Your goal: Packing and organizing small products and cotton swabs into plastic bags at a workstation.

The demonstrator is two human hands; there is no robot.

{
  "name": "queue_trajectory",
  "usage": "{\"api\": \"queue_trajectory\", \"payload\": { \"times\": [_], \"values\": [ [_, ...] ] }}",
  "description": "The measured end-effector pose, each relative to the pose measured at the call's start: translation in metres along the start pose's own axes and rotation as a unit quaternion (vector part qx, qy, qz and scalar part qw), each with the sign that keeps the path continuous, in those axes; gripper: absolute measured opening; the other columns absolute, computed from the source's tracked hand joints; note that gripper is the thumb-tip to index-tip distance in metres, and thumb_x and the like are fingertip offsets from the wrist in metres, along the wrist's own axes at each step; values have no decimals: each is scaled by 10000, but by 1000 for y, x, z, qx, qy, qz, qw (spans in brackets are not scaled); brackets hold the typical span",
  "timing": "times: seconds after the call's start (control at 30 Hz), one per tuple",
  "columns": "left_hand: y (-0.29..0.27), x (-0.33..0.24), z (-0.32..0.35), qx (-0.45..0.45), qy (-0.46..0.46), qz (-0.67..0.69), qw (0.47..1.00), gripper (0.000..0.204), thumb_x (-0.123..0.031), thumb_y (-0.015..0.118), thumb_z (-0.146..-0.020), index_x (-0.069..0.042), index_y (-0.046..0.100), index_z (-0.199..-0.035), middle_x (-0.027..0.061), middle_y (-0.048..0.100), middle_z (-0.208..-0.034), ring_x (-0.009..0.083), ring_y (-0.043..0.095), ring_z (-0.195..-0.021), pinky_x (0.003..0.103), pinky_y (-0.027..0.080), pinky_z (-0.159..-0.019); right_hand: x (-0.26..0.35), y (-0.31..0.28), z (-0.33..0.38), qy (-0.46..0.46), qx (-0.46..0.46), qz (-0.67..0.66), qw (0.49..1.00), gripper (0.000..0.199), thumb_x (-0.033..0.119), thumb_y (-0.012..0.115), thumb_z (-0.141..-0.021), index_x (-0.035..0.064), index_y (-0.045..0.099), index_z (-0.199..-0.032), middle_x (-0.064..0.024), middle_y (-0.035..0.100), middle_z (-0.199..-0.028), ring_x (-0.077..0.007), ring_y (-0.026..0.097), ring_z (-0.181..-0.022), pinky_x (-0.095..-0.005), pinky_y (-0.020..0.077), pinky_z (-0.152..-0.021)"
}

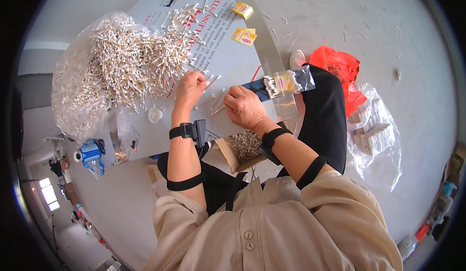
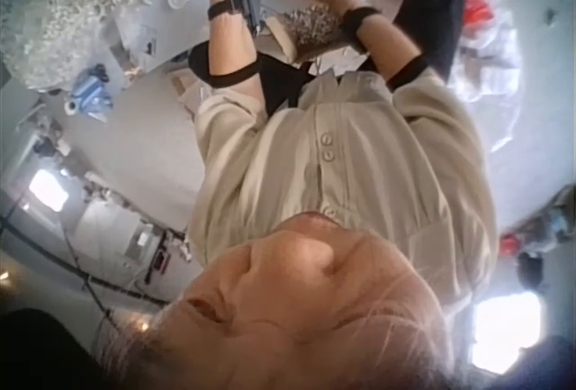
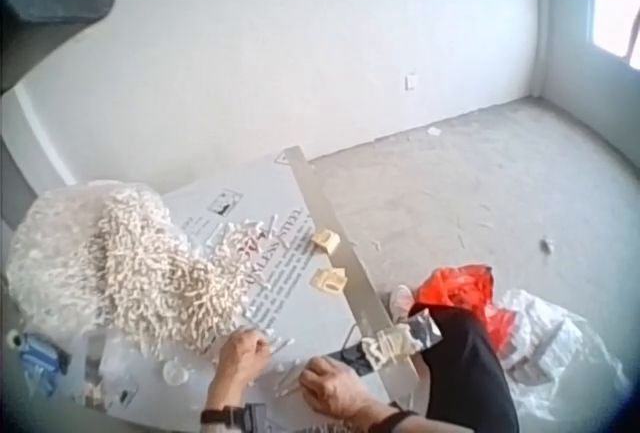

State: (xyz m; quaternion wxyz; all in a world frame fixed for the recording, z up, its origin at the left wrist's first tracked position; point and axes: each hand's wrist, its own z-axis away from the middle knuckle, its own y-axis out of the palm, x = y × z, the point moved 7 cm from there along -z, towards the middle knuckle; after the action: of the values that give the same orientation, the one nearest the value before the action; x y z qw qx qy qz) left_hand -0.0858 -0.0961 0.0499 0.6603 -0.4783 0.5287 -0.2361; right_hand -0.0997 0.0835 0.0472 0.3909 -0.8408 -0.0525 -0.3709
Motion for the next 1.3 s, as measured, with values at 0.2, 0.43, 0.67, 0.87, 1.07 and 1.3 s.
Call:
{"api": "queue_trajectory", "payload": {
  "times": [0.2, 0.43, 0.67, 0.87, 1.07, 1.3],
  "values": [
    [11, -3, 30, 9, -32, 31, 999, 143, -88, 725, -764, -46, 601, -820, 102, 599, -855, 334, 592, -866, 432, 484, -740, -2, -1, 3, -6, -5, 1, 1000, 73, 57, 629, -722, 65, 563, -752, -87, 528, -839, -288, 567, -796, -385, 500, -707],
    [18, -30, 48, -91, 20, 47, 995, 111, -24, 680, -771, -45, 604, -850, 111, 593, -883, 328, 577, -900, 420, 476, -782, 2, -2, 2, -20, -5, -9, 1000, 91, 33, 624, -695, 66, 559, -750, -90, 530, -856, -291, 568, -813, -389, 504, -718],
    [26, 20, 93, -286, -82, 281, 912, 256, -94, 573, -918, -8, 568, -1159, 128, 548, -1187, 258, 531, -1098, 391, 441, -931, -13, -17, 8, 92, -102, -130, 982, 378, -70, 557, -724, 17, 552, -1092, -185, 511, -1187, -378, 518, -1113, -404, 451, -958],
    [48, -13, 90, -299, -70, 430, 849, 461, -272, 470, -1010, 15, 419, -1367, 145, 375, -1448, 266, 361, -1355, 405, 251, -1149, -37, -11, 5, 170, -129, -229, 950, 455, -64, 499, -868, -9, 465, -1318, -201, 410, -1439, -373, 427, -1320, -369, 353, -1090],
    [59, -35, 79, -266, -61, 441, 855, 484, -306, 449, -1022, 15, 401, -1381, 145, 356, -1465, 262, 332, -1375, 400, 247, -1148, -37, 0, 1, 175, -96, -261, 944, 375, 20, 485, -947, -1, 499, -1321, -190, 423, -1450, -339, 434, -1327, -362, 356, -1085],
    [37, -42, 85, -246, -10, 265, 932, 355, -111, 640, -870, -37, 557, -1207, 145, 509, -1287, 311, 479, -1212, 427, 367, -1045, -48, -12, 19, 211, -179, -316, 907, 323, -50, 530, -898, -16, 560, -1218, -154, 533, -1303, -266, 585, -1103, -298, 464, -951]
  ]
}}
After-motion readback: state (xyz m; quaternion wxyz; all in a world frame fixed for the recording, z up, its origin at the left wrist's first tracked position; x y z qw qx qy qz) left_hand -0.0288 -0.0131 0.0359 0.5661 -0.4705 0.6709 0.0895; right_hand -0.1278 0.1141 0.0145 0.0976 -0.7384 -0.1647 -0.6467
